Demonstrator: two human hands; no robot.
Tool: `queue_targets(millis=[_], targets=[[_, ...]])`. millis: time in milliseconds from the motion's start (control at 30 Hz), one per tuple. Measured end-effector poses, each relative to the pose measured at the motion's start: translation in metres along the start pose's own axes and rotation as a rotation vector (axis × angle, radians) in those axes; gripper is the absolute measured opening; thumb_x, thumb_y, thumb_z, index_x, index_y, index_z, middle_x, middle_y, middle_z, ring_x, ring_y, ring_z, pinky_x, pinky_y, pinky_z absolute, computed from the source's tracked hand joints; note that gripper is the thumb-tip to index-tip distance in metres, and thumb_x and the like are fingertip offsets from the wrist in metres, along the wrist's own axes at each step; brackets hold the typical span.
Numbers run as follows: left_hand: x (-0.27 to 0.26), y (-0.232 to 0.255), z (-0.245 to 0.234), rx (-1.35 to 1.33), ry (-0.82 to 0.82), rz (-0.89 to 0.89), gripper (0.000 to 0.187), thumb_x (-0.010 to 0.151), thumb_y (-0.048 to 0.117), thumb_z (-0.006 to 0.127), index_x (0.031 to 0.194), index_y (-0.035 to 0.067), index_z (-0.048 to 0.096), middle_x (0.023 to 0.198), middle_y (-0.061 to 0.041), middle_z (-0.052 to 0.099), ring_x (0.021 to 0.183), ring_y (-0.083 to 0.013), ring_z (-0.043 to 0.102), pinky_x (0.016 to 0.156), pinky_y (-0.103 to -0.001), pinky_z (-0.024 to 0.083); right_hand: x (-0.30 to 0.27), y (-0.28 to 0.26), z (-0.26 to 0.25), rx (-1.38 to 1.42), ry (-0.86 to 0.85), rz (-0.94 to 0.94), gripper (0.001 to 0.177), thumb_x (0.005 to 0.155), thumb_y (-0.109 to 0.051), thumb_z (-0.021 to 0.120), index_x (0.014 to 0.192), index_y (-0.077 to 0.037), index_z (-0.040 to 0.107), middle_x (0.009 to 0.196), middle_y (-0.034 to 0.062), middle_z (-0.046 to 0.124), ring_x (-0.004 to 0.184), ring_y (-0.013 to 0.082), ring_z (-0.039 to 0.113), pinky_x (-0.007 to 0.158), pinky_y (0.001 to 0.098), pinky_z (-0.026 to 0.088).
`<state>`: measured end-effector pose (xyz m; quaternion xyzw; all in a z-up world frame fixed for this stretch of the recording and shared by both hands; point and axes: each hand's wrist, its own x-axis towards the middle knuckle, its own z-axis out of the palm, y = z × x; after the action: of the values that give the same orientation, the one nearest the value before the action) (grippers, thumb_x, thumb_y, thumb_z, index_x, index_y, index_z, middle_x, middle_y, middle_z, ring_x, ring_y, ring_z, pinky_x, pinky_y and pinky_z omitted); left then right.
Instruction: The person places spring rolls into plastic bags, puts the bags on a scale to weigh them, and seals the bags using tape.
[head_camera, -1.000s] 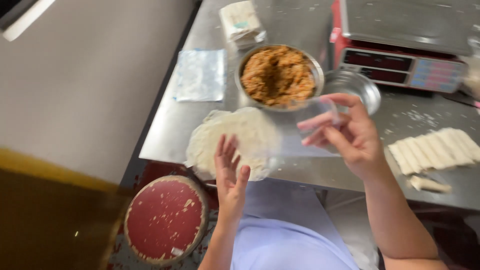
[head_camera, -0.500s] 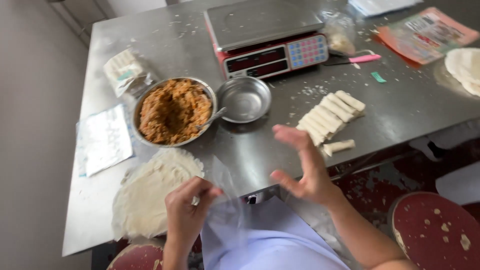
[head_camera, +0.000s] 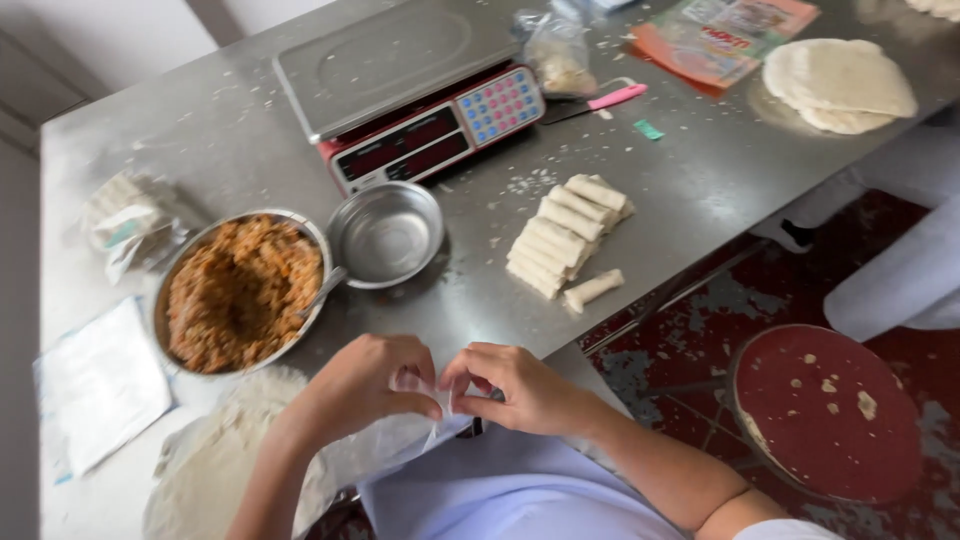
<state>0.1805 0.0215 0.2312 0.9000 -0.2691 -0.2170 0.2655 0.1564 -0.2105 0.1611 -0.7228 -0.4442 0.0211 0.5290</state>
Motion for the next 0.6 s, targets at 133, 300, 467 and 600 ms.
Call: queue_targets(millis=[133, 300, 467, 600], targets=[[0.01, 0.008, 0.015, 0.411, 0.491, 0.14, 0.044, 0.08, 0.055, 0.077, 0.104, 0.019, 0.067, 0.094, -0.002, 0.064, 0.086, -0.0253, 0.061, 0.072, -0.039, 0.046, -0.01, 0.033, 0.007, -0.082, 0.254, 0.332, 0.023, 0.09, -0.012, 0.077, 0.112, -0.017, 0.073, 0.083, 0.0003, 0.069, 0.067, 0.0095, 0.06, 0.062, 0.0231, 0.052], [0.028, -0.012, 0.112, 0.411, 0.902, 0.233, 0.055, 0.084, 0.06, 0.07, 0.116, 0.016, 0.068, 0.093, -0.002, 0.063, 0.076, -0.0219, 0.059, 0.067, -0.035, 0.049, -0.012, 0.044, 0.003, -0.063, 0.401, 0.447, 0.006, 0.089, -0.017, 0.071, 0.094, -0.015, 0.073, 0.079, -0.0008, 0.071, 0.068, 0.0081, 0.065, 0.06, 0.023, 0.052], [0.056, -0.052, 0.173, 0.215, 1.128, 0.055, 0.047, 0.081, 0.036, 0.083, 0.12, 0.014, 0.068, 0.1, -0.003, 0.07, 0.084, -0.0184, 0.069, 0.074, -0.032, 0.057, -0.011, 0.041, 0.005, 0.017, 0.28, 0.387, 0.021, 0.095, -0.007, 0.078, 0.104, -0.008, 0.059, 0.078, 0.0018, 0.068, 0.062, 0.0109, 0.062, 0.056, 0.0239, 0.054], [0.066, -0.061, 0.182, 0.163, 1.19, 0.014, 0.037, 0.075, 0.022, 0.087, 0.109, 0.017, 0.072, 0.078, 0.006, 0.068, 0.066, -0.0082, 0.064, 0.066, -0.026, 0.053, -0.011, 0.049, 0.003, 0.012, 0.293, 0.308, 0.012, 0.096, -0.01, 0.076, 0.102, -0.008, 0.066, 0.082, 0.0019, 0.072, 0.068, 0.0133, 0.067, 0.064, 0.028, 0.055]])
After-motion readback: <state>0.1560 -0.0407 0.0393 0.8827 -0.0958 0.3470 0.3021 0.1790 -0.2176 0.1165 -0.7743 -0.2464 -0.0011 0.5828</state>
